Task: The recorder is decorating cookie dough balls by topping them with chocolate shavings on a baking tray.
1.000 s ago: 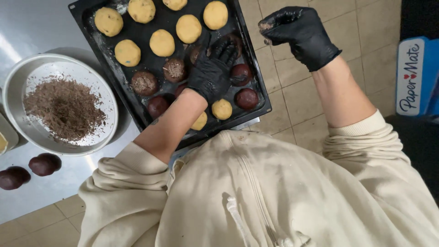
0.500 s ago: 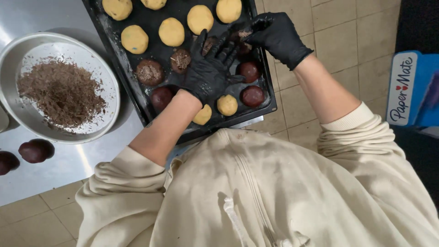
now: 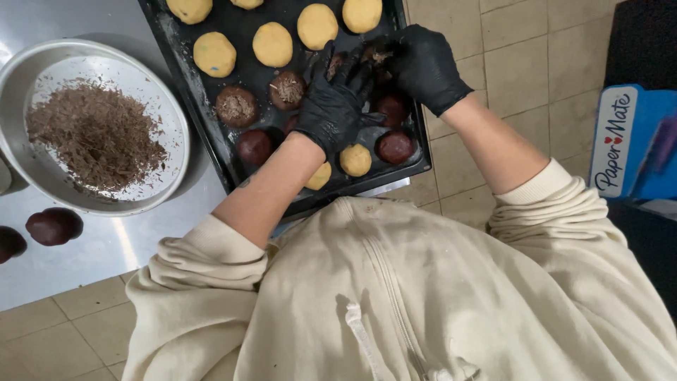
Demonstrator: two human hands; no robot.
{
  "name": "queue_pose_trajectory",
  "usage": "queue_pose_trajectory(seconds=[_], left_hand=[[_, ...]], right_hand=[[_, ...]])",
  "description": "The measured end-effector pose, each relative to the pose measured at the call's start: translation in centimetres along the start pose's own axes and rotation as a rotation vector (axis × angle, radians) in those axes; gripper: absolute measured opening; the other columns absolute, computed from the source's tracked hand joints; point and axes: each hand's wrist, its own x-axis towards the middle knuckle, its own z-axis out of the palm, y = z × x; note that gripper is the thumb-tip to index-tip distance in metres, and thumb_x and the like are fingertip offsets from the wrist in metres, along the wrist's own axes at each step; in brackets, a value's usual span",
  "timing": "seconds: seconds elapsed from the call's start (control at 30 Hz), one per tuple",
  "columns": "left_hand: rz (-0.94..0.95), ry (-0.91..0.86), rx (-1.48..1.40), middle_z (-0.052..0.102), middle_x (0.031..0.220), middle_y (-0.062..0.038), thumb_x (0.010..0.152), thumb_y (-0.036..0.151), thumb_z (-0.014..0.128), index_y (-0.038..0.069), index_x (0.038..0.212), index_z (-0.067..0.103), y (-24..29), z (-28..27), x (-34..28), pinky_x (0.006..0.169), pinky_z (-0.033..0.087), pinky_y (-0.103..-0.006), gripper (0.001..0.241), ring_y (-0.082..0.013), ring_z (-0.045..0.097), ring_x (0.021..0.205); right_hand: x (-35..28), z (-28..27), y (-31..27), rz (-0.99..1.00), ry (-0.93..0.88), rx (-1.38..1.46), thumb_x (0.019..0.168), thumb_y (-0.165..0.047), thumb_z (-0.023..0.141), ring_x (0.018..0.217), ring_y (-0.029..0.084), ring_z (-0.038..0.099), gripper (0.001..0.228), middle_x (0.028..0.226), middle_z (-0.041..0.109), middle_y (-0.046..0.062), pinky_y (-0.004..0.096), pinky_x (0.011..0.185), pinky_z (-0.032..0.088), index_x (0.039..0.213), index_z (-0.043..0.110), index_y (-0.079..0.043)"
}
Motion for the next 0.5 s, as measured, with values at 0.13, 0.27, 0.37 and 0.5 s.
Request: queue_pose_trajectory(seconds=[0.13, 0.27, 0.37, 0.5], left_hand=[[0.010, 0.043, -0.009, 0.046, 0.161, -0.014, 0.099, 0.054, 0.050, 0.010, 0.157, 0.047, -0.8, -0.1, -0.6, 0.123, 0.000, -0.0666, 0.073, -0.0331, 0.028, 0.154], [0.015, 0.057, -0.025, 0.046, 0.160, -0.016, 0.096, 0.047, 0.056, 0.012, 0.155, 0.050, -0.6, -0.8, -0.7, 0.124, 0.003, -0.0649, 0.069, -0.0338, 0.030, 0.153], [0.015, 0.095, 0.008, 0.047, 0.160, -0.016, 0.095, 0.047, 0.058, 0.011, 0.155, 0.052, -1.0, -0.4, -0.2, 0.124, 0.005, -0.0648, 0.070, -0.0343, 0.031, 0.153], [0.018, 0.072, 0.009, 0.048, 0.158, -0.016, 0.098, 0.045, 0.056, 0.012, 0.154, 0.052, -0.7, 0.3, -0.3, 0.123, 0.005, -0.0676, 0.065, -0.0359, 0.032, 0.153]], right_hand=[[-0.3, 0.1, -0.9, -0.071, 0.036, -0.037, 0.094, -0.028, 0.087, 0.088, 0.038, 0.068, 0.024, 0.095, 0.070, 0.017, 0.047, 0.076, 0.054, 0.110, 0.080, -0.011], [-1.2, -0.5, -1.9, -0.028, 0.024, -0.007, 0.088, -0.028, 0.087, 0.089, 0.038, 0.069, 0.029, 0.101, 0.070, 0.016, 0.047, 0.075, 0.055, 0.111, 0.077, -0.013], [-1.0, -0.7, -1.9, -0.049, 0.021, 0.005, 0.088, -0.025, 0.086, 0.091, 0.039, 0.069, 0.034, 0.104, 0.069, 0.017, 0.047, 0.077, 0.056, 0.116, 0.074, -0.012], [-1.3, -1.3, -1.8, -0.073, -0.006, 0.051, 0.090, -0.018, 0.083, 0.095, 0.040, 0.067, 0.037, 0.105, 0.068, 0.018, 0.047, 0.080, 0.055, 0.125, 0.073, -0.011]])
